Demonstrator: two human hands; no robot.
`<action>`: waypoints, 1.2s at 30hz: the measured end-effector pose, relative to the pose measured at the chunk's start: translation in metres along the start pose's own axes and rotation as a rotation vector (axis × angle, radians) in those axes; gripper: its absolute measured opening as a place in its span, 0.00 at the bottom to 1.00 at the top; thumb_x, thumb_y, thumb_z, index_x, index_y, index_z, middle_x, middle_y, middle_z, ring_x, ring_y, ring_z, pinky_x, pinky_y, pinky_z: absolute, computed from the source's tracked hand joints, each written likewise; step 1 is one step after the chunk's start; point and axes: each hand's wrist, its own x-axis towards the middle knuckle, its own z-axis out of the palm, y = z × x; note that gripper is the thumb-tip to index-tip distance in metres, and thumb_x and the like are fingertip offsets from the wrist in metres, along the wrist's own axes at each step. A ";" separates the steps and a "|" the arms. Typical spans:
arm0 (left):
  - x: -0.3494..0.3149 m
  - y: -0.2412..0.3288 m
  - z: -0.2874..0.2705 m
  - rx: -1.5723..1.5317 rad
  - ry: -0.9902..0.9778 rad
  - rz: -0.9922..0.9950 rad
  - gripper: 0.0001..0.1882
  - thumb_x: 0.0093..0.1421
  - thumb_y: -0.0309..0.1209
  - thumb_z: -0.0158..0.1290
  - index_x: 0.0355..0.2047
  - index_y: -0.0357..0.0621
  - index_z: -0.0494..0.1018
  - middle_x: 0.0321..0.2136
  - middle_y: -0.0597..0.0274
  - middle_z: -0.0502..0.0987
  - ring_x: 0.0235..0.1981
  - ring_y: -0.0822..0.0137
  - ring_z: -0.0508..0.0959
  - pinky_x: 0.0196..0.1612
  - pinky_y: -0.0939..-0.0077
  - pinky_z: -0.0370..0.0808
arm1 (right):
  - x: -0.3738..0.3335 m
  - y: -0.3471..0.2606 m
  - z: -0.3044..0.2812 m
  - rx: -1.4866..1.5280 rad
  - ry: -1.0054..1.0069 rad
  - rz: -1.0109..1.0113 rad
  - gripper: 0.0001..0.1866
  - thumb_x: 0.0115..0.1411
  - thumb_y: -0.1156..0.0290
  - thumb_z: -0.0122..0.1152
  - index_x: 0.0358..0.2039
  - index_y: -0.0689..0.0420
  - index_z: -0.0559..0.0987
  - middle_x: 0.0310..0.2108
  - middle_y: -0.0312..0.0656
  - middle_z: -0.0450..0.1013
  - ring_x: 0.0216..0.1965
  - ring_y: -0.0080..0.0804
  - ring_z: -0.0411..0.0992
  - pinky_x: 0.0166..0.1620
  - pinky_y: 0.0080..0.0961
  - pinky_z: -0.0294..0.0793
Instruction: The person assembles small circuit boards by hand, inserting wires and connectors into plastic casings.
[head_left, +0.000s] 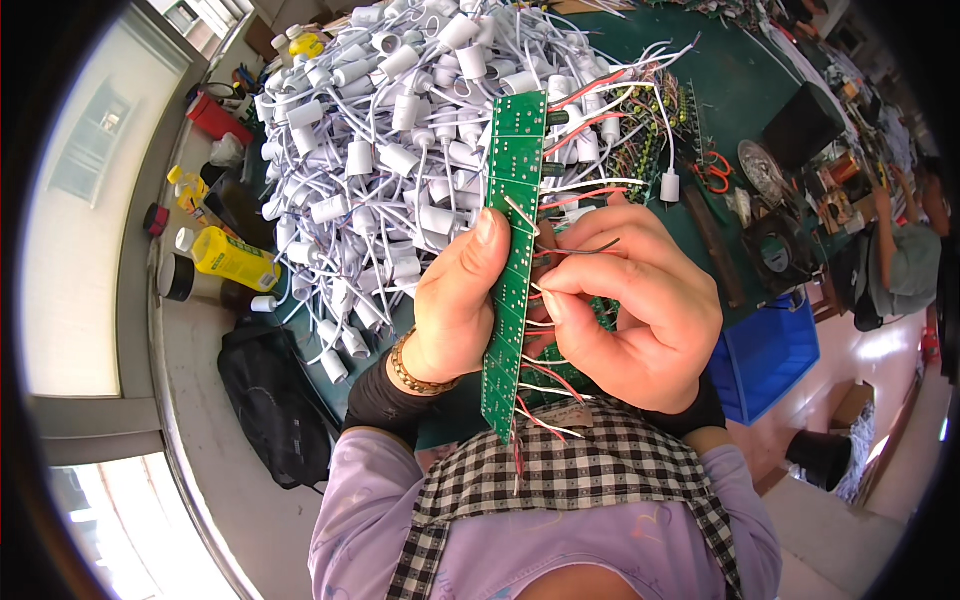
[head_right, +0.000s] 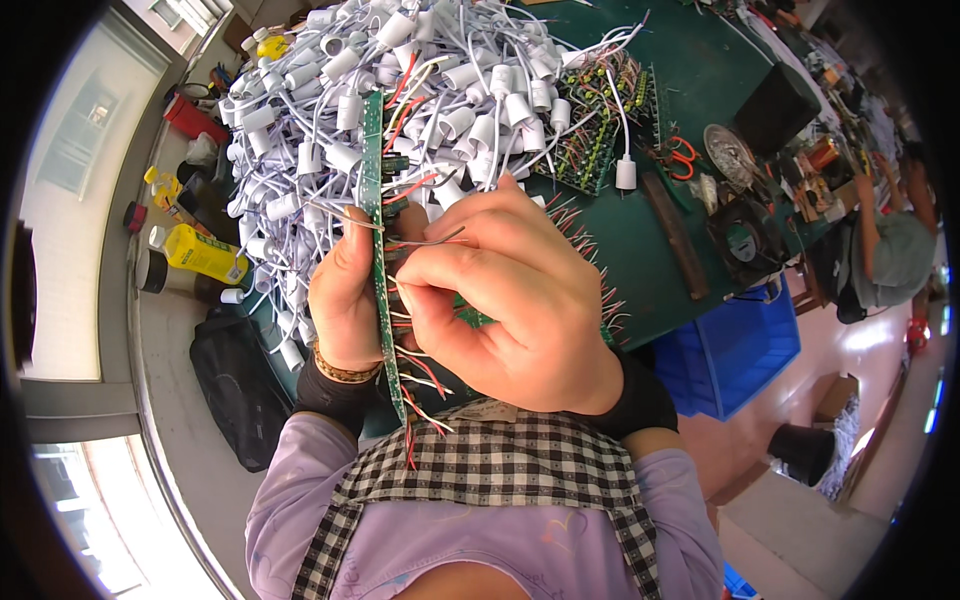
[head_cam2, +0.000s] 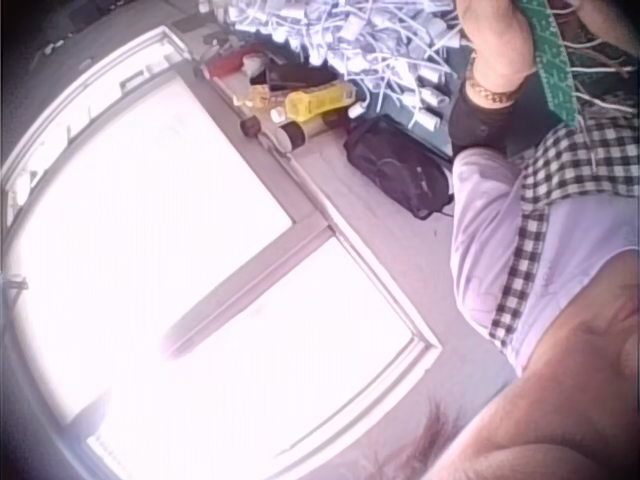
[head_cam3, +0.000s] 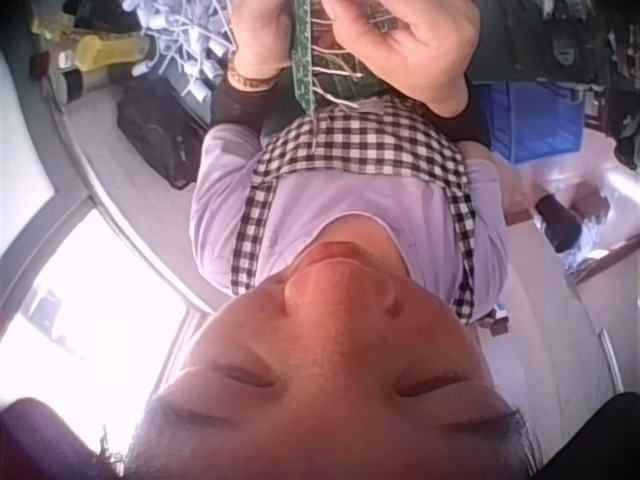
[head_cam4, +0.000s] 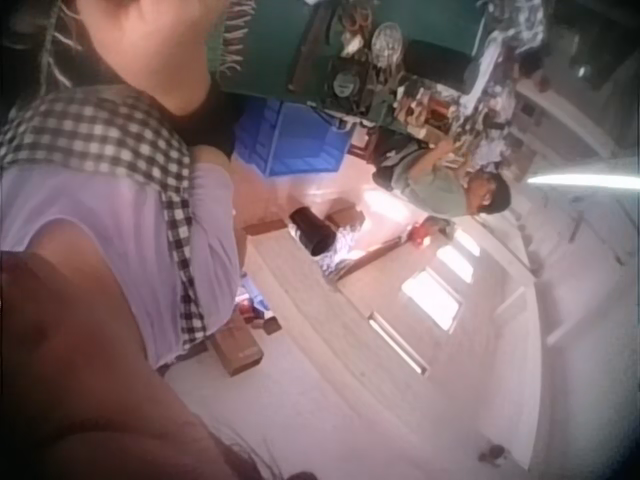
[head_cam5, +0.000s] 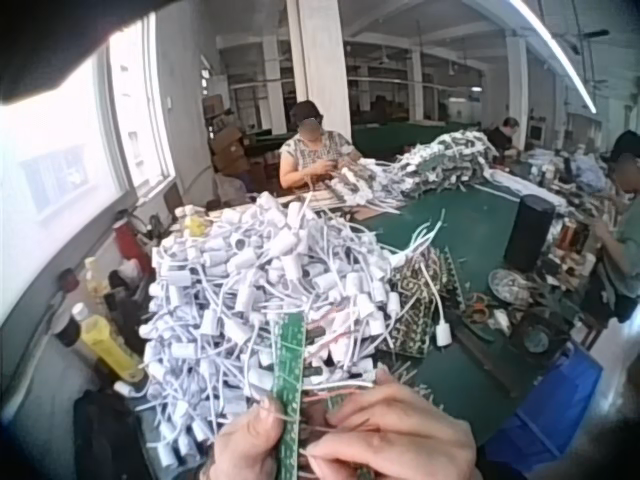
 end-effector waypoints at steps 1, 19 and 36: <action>-0.001 0.001 -0.001 -0.009 -0.026 -0.015 0.28 0.66 0.50 0.32 0.36 0.35 0.68 0.26 0.61 0.73 0.25 0.75 0.71 0.30 0.83 0.68 | -0.001 0.000 0.000 0.027 0.013 0.027 0.08 0.40 0.81 0.63 0.24 0.60 0.76 0.21 0.39 0.69 0.27 0.35 0.71 0.33 0.30 0.68; -0.008 0.011 0.001 0.145 -0.103 -0.048 0.30 0.65 0.52 0.33 0.37 0.33 0.70 0.27 0.59 0.74 0.27 0.75 0.72 0.30 0.82 0.69 | -0.002 -0.004 -0.005 0.094 -0.048 0.035 0.08 0.39 0.84 0.62 0.24 0.61 0.77 0.21 0.40 0.69 0.27 0.36 0.69 0.31 0.27 0.68; -0.009 0.011 0.003 0.164 -0.089 0.012 0.26 0.66 0.48 0.35 0.38 0.33 0.69 0.26 0.62 0.74 0.26 0.76 0.71 0.29 0.83 0.67 | 0.001 -0.003 -0.003 0.142 -0.074 0.092 0.08 0.40 0.83 0.62 0.24 0.61 0.77 0.21 0.39 0.69 0.27 0.35 0.68 0.32 0.27 0.68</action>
